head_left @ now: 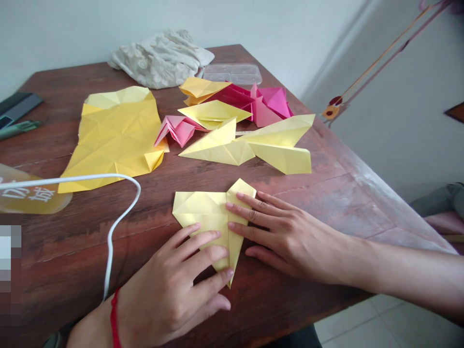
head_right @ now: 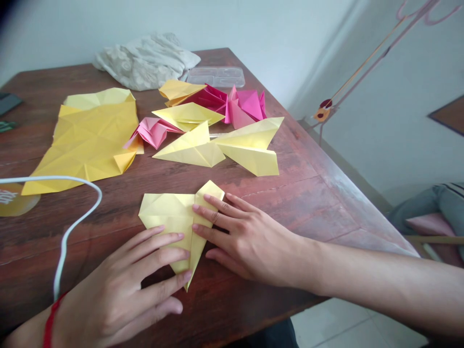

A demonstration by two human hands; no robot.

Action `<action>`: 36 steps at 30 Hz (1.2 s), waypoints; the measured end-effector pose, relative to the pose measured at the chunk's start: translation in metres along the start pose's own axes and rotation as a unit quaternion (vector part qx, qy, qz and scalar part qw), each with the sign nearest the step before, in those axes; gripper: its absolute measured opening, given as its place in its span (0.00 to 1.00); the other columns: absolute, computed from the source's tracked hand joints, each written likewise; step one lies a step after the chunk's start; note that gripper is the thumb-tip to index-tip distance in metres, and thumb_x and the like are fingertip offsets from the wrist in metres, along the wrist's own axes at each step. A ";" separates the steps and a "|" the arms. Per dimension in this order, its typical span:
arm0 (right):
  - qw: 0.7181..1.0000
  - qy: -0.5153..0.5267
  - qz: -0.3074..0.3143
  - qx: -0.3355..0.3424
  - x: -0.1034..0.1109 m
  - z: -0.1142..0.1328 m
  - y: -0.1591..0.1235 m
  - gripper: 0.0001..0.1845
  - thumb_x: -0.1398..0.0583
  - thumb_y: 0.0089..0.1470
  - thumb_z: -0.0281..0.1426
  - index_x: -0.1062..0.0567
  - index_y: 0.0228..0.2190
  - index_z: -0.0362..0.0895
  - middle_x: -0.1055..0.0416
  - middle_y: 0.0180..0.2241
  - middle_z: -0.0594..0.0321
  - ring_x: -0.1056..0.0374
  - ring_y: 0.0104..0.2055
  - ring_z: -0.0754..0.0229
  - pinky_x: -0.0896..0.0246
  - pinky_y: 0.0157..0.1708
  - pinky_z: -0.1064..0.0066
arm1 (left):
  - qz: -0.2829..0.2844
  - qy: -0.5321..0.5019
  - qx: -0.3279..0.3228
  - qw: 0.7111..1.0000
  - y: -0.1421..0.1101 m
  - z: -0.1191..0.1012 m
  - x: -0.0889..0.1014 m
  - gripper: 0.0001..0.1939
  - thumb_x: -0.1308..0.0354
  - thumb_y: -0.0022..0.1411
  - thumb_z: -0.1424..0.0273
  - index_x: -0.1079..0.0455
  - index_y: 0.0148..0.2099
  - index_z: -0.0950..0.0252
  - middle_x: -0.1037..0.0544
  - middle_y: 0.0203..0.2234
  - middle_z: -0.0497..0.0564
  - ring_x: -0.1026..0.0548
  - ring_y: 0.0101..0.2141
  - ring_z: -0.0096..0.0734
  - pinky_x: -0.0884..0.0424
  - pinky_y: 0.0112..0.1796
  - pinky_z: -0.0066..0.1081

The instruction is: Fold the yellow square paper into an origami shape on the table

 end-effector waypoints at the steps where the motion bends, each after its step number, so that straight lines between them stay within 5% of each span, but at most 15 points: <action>1: 1.000 -0.002 0.002 0.001 0.000 0.000 0.000 0.24 0.37 0.62 0.31 0.27 0.60 0.50 0.35 0.66 0.56 0.44 0.70 0.44 0.49 0.70 0.44 | 0.005 0.001 -0.004 1.000 0.000 0.000 0.000 0.10 0.40 0.70 0.63 0.21 0.49 0.58 0.20 0.45 0.52 0.24 0.52 0.42 0.29 0.59 0.46; 18: 1.000 -0.006 0.004 0.006 0.003 0.002 -0.001 0.26 0.36 0.63 0.31 0.28 0.61 0.50 0.36 0.66 0.57 0.44 0.71 0.46 0.48 0.70 0.45 | 0.007 -0.086 0.012 0.996 -0.004 0.010 0.006 0.13 0.40 0.64 0.75 0.20 0.47 0.56 0.22 0.50 0.53 0.26 0.54 0.43 0.33 0.59 0.47; 36: 0.998 -0.061 0.024 0.019 -0.002 0.004 -0.001 0.25 0.39 0.65 0.32 0.30 0.62 0.47 0.39 0.68 0.56 0.48 0.72 0.46 0.49 0.70 0.46 | 0.019 0.007 -0.047 0.999 -0.004 -0.005 0.004 0.09 0.40 0.68 0.68 0.22 0.48 0.61 0.25 0.59 0.51 0.30 0.57 0.46 0.36 0.60 0.46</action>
Point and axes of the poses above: each hand's wrist, its own y-axis towards the middle knuckle, its own x-axis out of the back of the hand, z = x × y, the point moved 9 cm from there along y, towards the middle knuckle
